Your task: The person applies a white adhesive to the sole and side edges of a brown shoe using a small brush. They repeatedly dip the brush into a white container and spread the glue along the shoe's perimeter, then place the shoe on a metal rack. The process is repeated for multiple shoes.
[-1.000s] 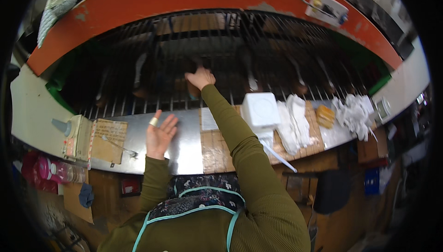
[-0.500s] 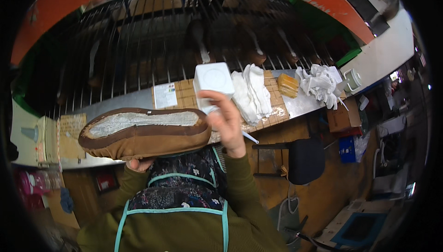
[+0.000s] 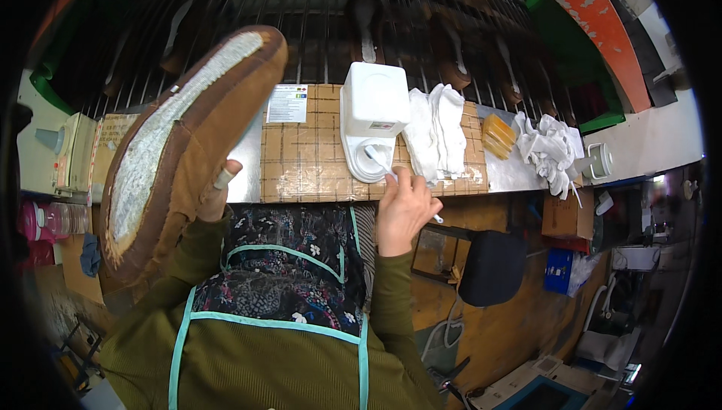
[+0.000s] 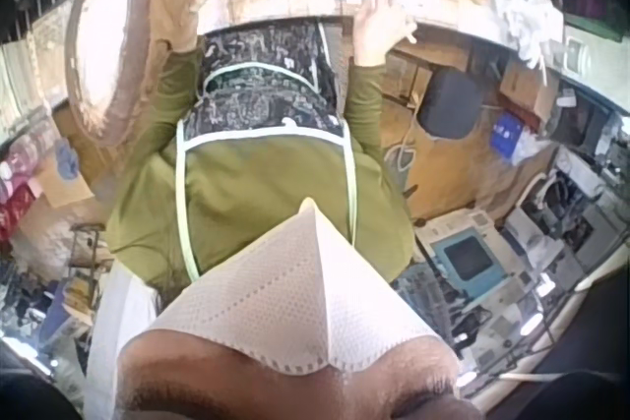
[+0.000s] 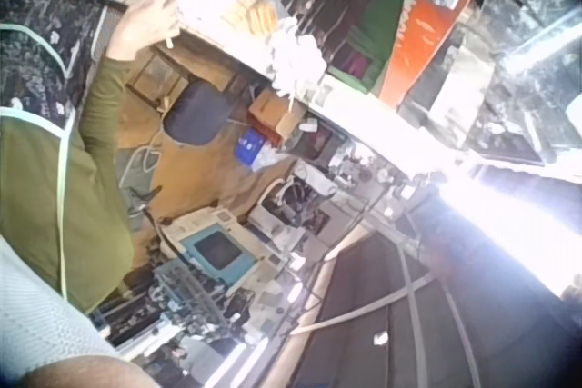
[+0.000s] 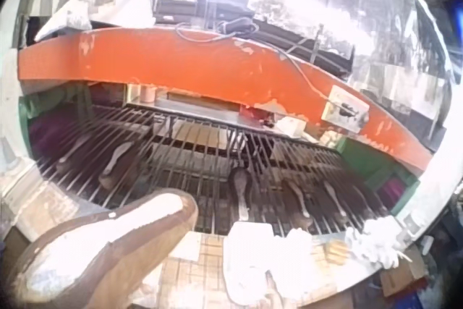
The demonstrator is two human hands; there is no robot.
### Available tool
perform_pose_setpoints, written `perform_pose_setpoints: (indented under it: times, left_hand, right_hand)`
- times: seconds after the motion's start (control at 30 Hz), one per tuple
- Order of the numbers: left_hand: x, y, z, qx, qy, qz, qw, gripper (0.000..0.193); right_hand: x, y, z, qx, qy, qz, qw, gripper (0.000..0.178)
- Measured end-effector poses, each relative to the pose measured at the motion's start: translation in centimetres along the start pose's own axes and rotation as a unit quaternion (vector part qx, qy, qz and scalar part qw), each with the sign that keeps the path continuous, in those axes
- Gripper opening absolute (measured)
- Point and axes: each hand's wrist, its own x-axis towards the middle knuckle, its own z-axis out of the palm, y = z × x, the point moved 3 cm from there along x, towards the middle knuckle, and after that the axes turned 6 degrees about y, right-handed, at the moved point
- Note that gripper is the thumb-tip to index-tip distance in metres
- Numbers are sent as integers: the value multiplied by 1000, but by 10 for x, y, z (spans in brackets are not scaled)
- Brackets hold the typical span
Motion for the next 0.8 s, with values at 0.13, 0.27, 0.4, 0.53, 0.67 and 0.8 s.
perform_pose_setpoints:
  times: [0.13,0.27,0.4,0.53,0.67,0.8]
  left_hand:
    - [2,15,10,102,6,43,994,84]
    - [2,28,20,203,4,100,974,80]
    - [4,32,27,275,16,177,945,75]
    - [15,33,36,335,44,301,892,70]
    - [37,20,31,359,81,434,822,66]
    - [52,0,19,361,104,505,777,61]
  right_hand:
    - [9,10,-9,9,39,-55,998,7]
    - [10,16,0,6,37,-113,993,9]
    - [13,19,1,6,-2,-127,992,7]
    - [15,49,12,167,-78,14,983,13]
    - [9,68,32,441,-302,229,814,27]
    - [-4,72,38,594,-384,361,607,16]
